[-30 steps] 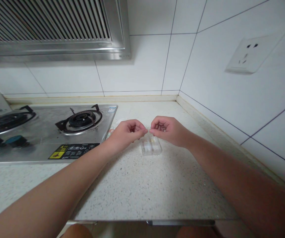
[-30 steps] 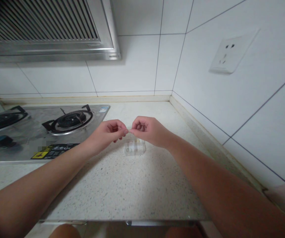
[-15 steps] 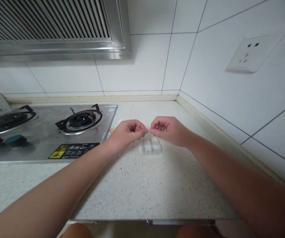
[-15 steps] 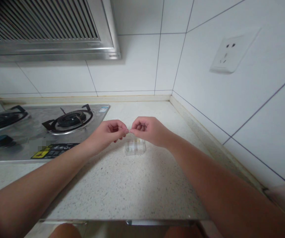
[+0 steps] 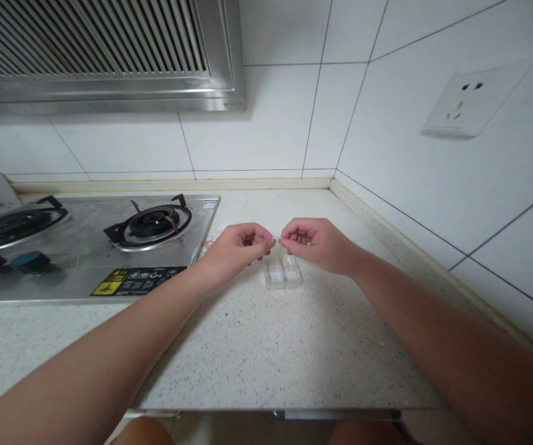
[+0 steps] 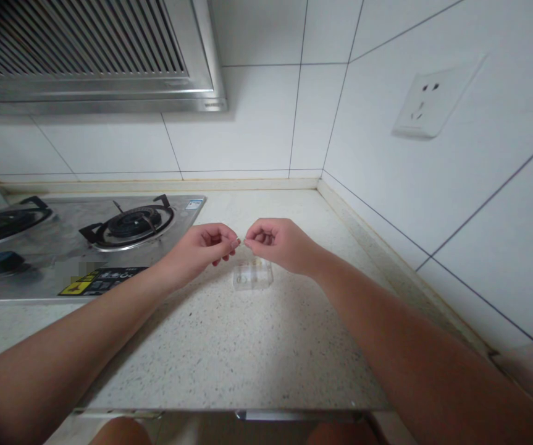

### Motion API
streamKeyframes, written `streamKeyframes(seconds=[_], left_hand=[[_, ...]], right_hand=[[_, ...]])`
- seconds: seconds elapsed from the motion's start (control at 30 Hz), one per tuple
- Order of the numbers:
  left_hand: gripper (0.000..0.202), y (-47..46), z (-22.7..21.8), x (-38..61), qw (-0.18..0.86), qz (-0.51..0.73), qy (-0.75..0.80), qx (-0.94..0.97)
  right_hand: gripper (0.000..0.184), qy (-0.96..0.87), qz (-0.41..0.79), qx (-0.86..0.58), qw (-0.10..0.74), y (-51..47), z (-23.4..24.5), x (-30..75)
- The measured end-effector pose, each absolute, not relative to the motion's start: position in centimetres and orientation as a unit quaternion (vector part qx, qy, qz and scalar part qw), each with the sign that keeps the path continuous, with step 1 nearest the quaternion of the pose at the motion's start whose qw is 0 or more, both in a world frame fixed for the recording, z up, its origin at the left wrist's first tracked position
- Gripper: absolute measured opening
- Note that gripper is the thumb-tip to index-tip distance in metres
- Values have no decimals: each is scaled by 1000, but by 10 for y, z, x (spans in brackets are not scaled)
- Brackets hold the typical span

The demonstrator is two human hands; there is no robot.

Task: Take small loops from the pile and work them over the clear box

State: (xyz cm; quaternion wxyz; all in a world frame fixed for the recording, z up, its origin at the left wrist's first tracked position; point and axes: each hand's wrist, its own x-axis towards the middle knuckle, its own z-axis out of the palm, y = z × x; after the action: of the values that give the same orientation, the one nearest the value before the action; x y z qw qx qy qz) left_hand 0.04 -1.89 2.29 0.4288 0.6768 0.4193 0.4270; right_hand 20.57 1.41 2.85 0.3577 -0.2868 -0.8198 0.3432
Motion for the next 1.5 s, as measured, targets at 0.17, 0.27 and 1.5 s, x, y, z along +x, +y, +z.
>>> streamKeyframes(seconds=[0.17,0.27,1.5], left_hand=[[19,-19,23,1,428,427,422,675],[19,-19,24,1,429,429,420,676],[20,5,5,-28,240,283,485,792]], right_hand=[[17,-819,343,-290,357,14,29,205],[16,-819,343,-290,357,14,29,205],[21,-945,164,-256,124,7,30,208]])
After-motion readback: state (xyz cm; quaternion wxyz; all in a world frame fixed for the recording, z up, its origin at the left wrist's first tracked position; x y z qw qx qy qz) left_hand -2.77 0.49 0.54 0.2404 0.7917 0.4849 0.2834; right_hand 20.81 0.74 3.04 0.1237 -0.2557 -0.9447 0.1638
